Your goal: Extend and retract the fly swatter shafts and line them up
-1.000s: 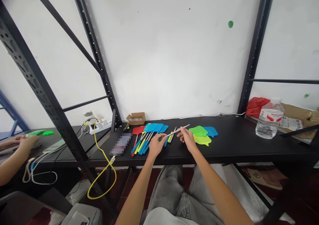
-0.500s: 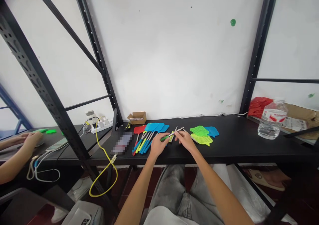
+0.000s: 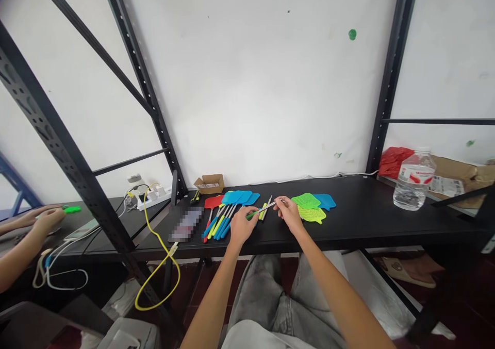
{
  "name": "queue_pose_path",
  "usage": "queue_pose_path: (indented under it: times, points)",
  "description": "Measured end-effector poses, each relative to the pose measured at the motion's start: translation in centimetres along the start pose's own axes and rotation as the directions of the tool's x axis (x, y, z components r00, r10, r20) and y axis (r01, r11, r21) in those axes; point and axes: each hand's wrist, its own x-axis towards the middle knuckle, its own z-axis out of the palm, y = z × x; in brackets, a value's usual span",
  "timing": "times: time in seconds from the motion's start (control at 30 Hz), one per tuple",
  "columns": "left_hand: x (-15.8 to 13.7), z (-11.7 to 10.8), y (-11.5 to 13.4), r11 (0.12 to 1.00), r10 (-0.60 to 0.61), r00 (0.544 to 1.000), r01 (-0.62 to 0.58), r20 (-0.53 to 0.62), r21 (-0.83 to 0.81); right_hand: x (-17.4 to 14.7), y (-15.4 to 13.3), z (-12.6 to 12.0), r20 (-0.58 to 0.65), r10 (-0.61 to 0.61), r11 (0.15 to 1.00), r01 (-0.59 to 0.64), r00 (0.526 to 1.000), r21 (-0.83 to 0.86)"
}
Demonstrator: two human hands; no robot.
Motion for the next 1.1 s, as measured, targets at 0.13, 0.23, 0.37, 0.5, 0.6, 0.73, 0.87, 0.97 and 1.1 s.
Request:
queue_pose_path:
  times: [0.13, 0.23, 0.37, 0.5, 0.6, 0.73, 0.87, 0.97, 1.1]
  points:
    - [-0.18, -0.35, 0.55, 1.0, -0.006, 1.0, 0.006, 0.031, 0.018, -0.2, -0.04, 0.04, -0.006, -0.006, 1.0, 0.005, 1.0, -0.025]
    - [-0.24, -0.56, 0.88, 0.998, -0.038, 0.998, 0.036, 0.049, 0.051, -0.34, -0.14, 0.05, 0.012, -0.005, 0.999, 0.006, 1.0, -0.035]
    - [-0.25, -0.65, 0.96, 0.995, -0.054, 0.997, 0.048, 0.063, 0.087, -0.44, -0.3, -0.04, 0.025, 0.008, 0.998, -0.006, 1.0, -0.069]
    - [-0.27, -0.76, 0.83, 0.991, -0.077, 0.995, 0.07, 0.06, 0.114, -0.56, -0.53, -0.16, 0.105, 0.037, 0.994, -0.026, 0.994, -0.11]
    - [-0.29, -0.84, 0.77, 0.987, -0.097, 0.994, 0.089, 0.058, 0.135, -0.68, -0.77, -0.15, 0.155, 0.036, 0.989, -0.013, 0.987, -0.149]
    - [-0.28, -0.91, 0.67, 0.98, -0.11, 0.992, 0.099, 0.057, 0.173, -0.7, -0.95, -0.03, 0.182, 0.04, 0.982, -0.006, 0.982, -0.186]
    - [-0.25, -0.96, 0.61, 0.978, -0.121, 0.991, 0.108, 0.062, 0.179, -0.53, -0.77, 0.01, 0.195, 0.057, 0.979, -0.017, 0.979, -0.203]
    - [-0.26, -0.96, 0.66, 0.98, -0.119, 0.991, 0.108, 0.062, 0.169, -0.53, -0.6, 0.09, 0.198, 0.046, 0.975, -0.001, 0.979, -0.222]
    - [-0.25, -0.93, 0.68, 0.981, -0.132, 0.989, 0.122, 0.06, 0.154, -0.68, -0.7, 0.43, 0.176, 0.035, 0.974, 0.006, 0.984, -0.227]
